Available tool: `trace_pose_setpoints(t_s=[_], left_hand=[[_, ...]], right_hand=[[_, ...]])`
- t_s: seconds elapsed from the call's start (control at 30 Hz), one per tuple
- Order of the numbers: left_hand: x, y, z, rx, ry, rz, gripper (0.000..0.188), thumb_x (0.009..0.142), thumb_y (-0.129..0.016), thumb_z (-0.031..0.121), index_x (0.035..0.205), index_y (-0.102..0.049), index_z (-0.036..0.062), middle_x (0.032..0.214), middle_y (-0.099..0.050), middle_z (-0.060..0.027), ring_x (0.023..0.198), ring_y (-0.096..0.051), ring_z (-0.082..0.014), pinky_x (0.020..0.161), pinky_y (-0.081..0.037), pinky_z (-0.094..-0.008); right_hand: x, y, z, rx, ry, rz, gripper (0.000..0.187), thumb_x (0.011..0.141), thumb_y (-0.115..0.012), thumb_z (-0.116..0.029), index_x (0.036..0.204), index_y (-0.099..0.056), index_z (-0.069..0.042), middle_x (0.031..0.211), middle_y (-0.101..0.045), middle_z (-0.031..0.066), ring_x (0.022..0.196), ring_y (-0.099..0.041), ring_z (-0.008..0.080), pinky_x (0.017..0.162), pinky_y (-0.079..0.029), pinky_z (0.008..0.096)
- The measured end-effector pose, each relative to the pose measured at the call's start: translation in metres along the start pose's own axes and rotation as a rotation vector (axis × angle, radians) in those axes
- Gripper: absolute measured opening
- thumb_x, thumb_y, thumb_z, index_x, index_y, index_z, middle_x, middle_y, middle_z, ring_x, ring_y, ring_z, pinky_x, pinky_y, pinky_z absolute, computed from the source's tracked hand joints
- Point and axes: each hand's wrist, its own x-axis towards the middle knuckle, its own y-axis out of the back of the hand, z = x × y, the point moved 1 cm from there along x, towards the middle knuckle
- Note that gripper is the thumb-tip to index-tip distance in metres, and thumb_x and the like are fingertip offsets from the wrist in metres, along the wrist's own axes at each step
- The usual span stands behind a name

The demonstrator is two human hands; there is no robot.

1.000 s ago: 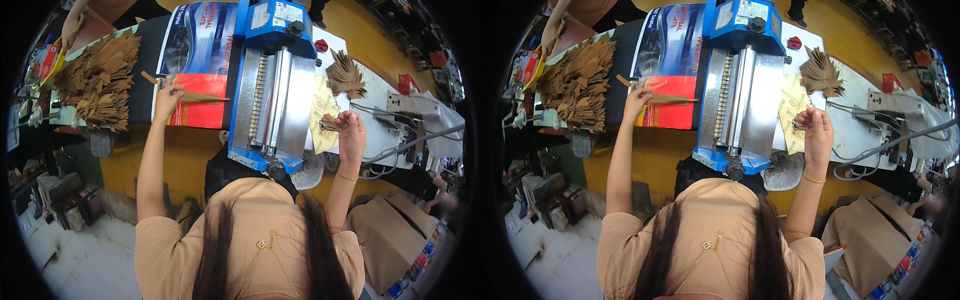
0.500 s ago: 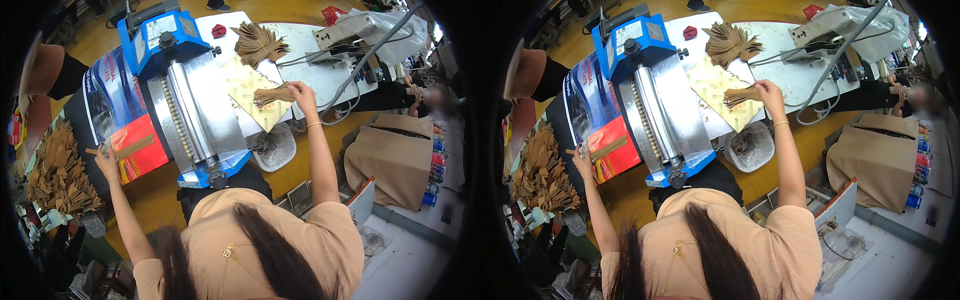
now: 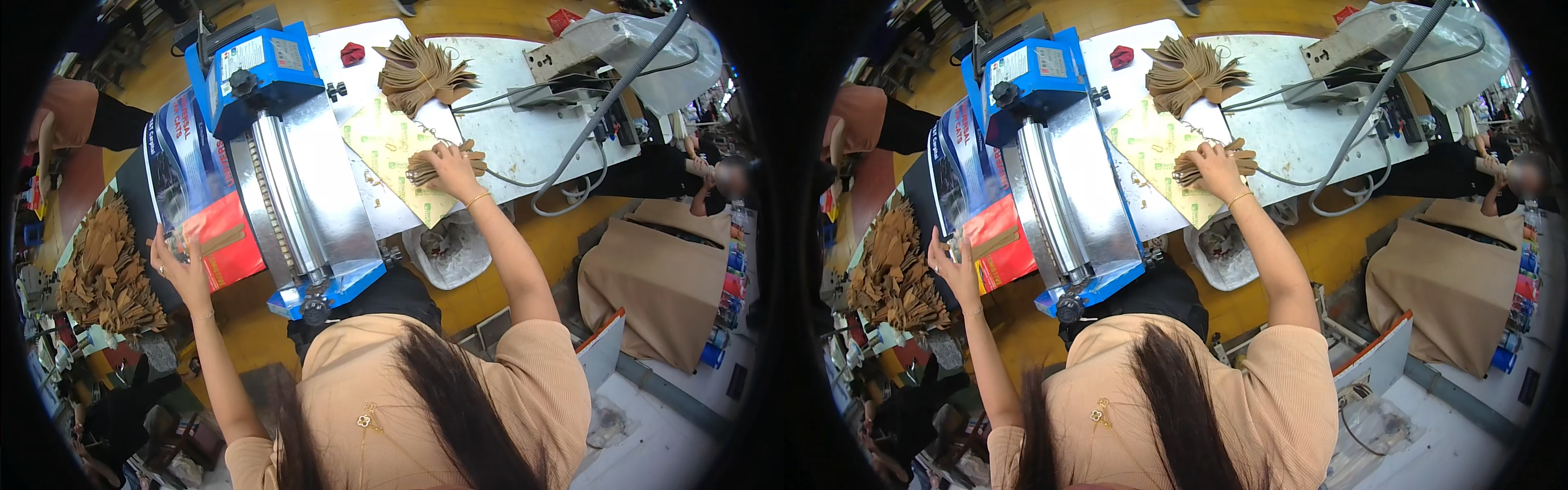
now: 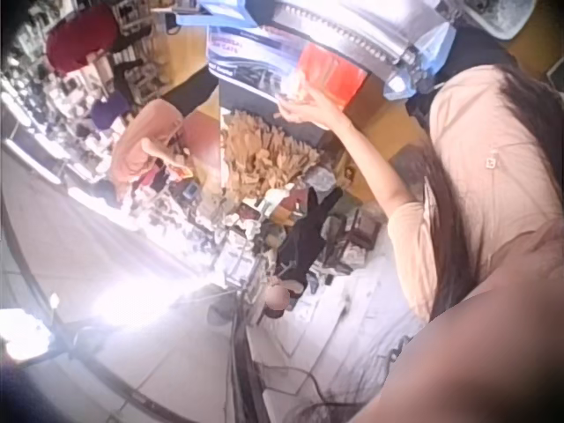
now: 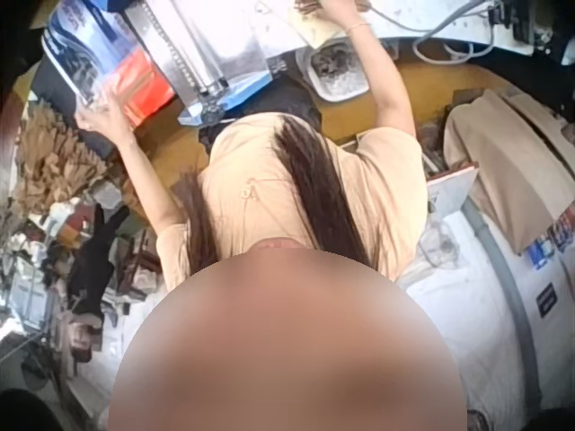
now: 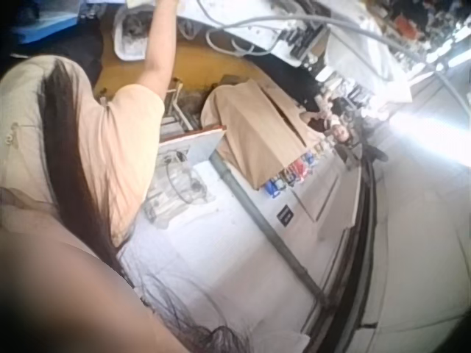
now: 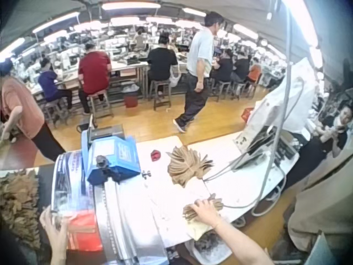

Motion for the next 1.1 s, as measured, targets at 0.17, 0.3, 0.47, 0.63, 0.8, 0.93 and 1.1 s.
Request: trace_pose_setpoints(t_s=[0.17,0.3,0.47,0.63,0.8,0.93,1.1], left_hand=[[-0.027,0.005,0.016,0.023,0.013,0.033,0.063,0.086,-0.066,0.018,0.140,-0.036,0.0074,0.134,-0.031,-0.0177,0.126,-0.032,-0.0304,0.105,-0.028,-0.0413],[-0.047,-0.001,0.033,-0.098,0.037,0.037,0.064,0.086,-0.066,0.016,0.141,-0.034,0.0074,0.133,-0.031,-0.0172,0.125,-0.033,-0.0288,0.105,-0.028,-0.0406],[-0.060,-0.010,0.047,-0.095,0.102,0.003,0.062,0.087,-0.065,0.015,0.141,-0.036,0.0070,0.133,-0.031,-0.0171,0.122,-0.035,-0.0280,0.105,-0.029,-0.0394],[-0.064,-0.011,0.053,-0.081,0.089,-0.010,0.061,0.088,-0.064,0.014,0.141,-0.036,0.0070,0.132,-0.033,-0.0173,0.121,-0.036,-0.0284,0.104,-0.030,-0.0393],[-0.065,-0.012,0.057,-0.087,0.057,0.000,0.061,0.087,-0.064,0.014,0.141,-0.035,0.0056,0.133,-0.034,-0.0177,0.120,-0.037,-0.0289,0.104,-0.032,-0.0391],[-0.067,-0.013,0.058,-0.138,0.119,-0.003,0.062,0.087,-0.064,0.014,0.140,-0.034,0.0044,0.132,-0.036,-0.0176,0.118,-0.038,-0.0291,0.103,-0.032,-0.0393],[-0.069,-0.014,0.058,-0.087,0.104,-0.016,0.061,0.088,-0.063,0.015,0.141,-0.034,0.0046,0.132,-0.036,-0.0172,0.116,-0.040,-0.0282,0.103,-0.031,-0.0391]], right_hand=[[-0.006,-0.012,0.004,-0.124,0.178,0.087,0.034,0.070,-0.073,-0.020,0.101,-0.058,-0.016,0.098,-0.055,0.0015,0.098,-0.052,0.0209,0.088,-0.039,0.0429],[-0.014,-0.023,0.011,-0.077,0.249,0.222,0.020,0.074,-0.066,-0.019,0.091,-0.058,-0.013,0.093,-0.056,0.0030,0.095,-0.053,0.0215,0.085,-0.039,0.0399],[-0.020,-0.023,0.014,0.015,0.228,0.266,0.020,0.073,-0.066,-0.015,0.092,-0.060,-0.012,0.090,-0.056,0.0039,0.094,-0.054,0.0220,0.085,-0.039,0.0384],[-0.019,-0.020,0.022,0.094,0.211,0.279,0.019,0.076,-0.068,-0.017,0.094,-0.064,-0.012,0.090,-0.057,0.0026,0.094,-0.054,0.0220,0.085,-0.039,0.0384],[-0.009,-0.022,0.040,0.148,0.159,0.199,0.012,0.078,-0.068,-0.018,0.089,-0.067,-0.011,0.087,-0.058,0.0023,0.090,-0.054,0.0223,0.086,-0.039,0.0393],[0.002,-0.023,0.047,0.195,0.115,0.124,0.010,0.079,-0.067,-0.016,0.087,-0.067,-0.011,0.087,-0.058,0.0028,0.088,-0.055,0.0230,0.084,-0.039,0.0388],[0.015,-0.022,0.051,0.298,-0.004,0.140,0.011,0.079,-0.068,-0.015,0.088,-0.065,-0.011,0.087,-0.058,0.0041,0.089,-0.056,0.0239,0.081,-0.041,0.0381]])
